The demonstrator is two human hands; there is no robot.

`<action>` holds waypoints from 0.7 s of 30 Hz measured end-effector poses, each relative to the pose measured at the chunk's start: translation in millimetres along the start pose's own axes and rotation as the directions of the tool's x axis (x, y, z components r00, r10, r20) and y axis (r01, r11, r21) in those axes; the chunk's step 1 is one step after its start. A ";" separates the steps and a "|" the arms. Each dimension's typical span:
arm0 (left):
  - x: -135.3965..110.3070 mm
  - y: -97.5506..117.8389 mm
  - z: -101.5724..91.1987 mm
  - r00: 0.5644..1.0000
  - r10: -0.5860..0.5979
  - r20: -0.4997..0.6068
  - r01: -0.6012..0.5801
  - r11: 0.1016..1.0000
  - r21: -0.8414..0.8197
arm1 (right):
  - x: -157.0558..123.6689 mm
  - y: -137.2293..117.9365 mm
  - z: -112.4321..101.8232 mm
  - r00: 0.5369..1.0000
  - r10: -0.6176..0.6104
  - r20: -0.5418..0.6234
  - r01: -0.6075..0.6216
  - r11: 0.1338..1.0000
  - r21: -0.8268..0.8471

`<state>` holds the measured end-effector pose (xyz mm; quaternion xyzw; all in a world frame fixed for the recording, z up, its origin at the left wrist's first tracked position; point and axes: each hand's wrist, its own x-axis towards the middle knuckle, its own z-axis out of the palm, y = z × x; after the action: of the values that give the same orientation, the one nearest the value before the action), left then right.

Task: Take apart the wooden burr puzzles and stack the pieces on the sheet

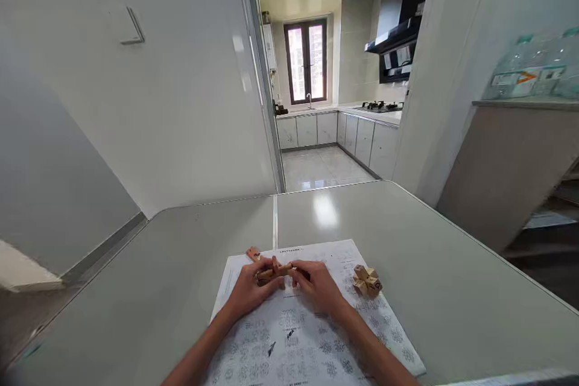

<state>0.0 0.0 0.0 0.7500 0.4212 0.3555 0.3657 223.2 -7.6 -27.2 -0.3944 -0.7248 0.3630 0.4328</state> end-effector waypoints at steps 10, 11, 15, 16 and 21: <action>-1.8 13.0 -2.0 0.997 -0.029 0.065 0.041 0.981 -0.188 | 1.6 -2.0 -4.0 0.994 0.087 0.061 -0.099 0.973 0.211; -2.0 16.3 -2.7 0.994 -0.030 0.103 0.056 0.963 -0.264 | 1.7 -1.6 -4.4 0.991 0.104 0.081 -0.123 0.953 0.277; -2.4 28.8 -4.4 0.972 0.004 0.234 0.110 0.874 -0.474 | 2.1 -0.5 -5.6 0.982 0.141 0.126 -0.183 0.878 0.443; -2.3 30.4 -4.5 0.968 0.012 0.252 0.118 0.860 -0.497 | 2.0 -0.7 -6.0 0.980 0.145 0.134 -0.191 0.864 0.465; -2.2 27.3 -3.8 0.962 0.000 0.272 0.135 0.869 -0.477 | 0.6 -5.0 -8.4 0.977 0.143 0.160 -0.209 0.804 0.556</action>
<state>6.1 -11.3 24.4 0.6577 0.2908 0.3348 0.6089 229.4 -7.6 -19.6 -0.2918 -0.5663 0.6226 0.4544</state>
